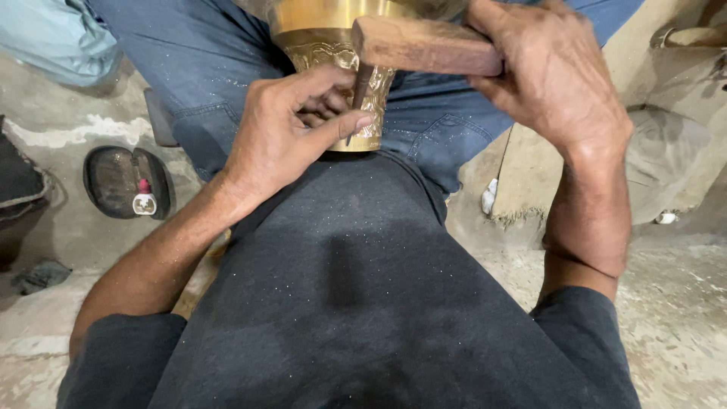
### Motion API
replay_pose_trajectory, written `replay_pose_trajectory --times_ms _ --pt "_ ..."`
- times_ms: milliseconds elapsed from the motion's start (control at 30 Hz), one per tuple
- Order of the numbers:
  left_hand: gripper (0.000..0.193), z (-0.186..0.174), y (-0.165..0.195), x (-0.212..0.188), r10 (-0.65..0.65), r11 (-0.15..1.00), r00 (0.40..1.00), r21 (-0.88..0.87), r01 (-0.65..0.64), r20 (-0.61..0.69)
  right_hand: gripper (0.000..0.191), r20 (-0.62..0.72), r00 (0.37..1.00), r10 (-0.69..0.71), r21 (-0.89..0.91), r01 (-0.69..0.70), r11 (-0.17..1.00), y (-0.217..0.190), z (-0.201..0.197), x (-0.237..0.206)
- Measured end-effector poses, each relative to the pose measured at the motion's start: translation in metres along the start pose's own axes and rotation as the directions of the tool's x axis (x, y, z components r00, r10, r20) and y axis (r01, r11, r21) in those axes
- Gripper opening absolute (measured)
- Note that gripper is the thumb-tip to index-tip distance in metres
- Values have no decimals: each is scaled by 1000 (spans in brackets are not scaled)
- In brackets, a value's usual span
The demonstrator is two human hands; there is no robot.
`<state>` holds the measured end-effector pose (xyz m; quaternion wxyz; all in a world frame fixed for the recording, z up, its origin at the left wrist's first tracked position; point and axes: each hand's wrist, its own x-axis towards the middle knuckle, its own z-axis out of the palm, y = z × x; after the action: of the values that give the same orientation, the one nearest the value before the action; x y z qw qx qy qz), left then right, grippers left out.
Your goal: The person sits on the floor with an engraved brass vase resting on their lap. They first rub the vase's base with a polishing stone, then hold a chisel against the embossed surface and strike it with a wooden mallet to work the brass decoration, repositioning the chisel repeatedly around the base.
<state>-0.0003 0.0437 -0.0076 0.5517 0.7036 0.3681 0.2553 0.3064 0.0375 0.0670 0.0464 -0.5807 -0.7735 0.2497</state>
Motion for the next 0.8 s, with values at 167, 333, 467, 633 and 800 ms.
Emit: replay_pose_trajectory --times_ms 167,333,467,633,800 --pt "34 -3 5 0 40 999 999 -15 -40 -7 45 -209 977 32 198 10 980 1 2 -6" --pt "33 -3 5 -1 -6 999 1000 -46 6 -3 45 -149 989 17 98 -2 995 6 8 -6" --pt "30 -3 2 -2 -33 999 999 -41 34 25 44 24 996 -82 -187 85 979 6 5 -3" --pt "32 -4 -3 -3 36 997 999 -75 -35 5 46 -86 988 -124 -176 108 978 3 0 -4" --pt "29 -3 -8 -4 17 998 1000 -54 -16 8 45 -129 986 -105 -69 96 993 7 5 -2"
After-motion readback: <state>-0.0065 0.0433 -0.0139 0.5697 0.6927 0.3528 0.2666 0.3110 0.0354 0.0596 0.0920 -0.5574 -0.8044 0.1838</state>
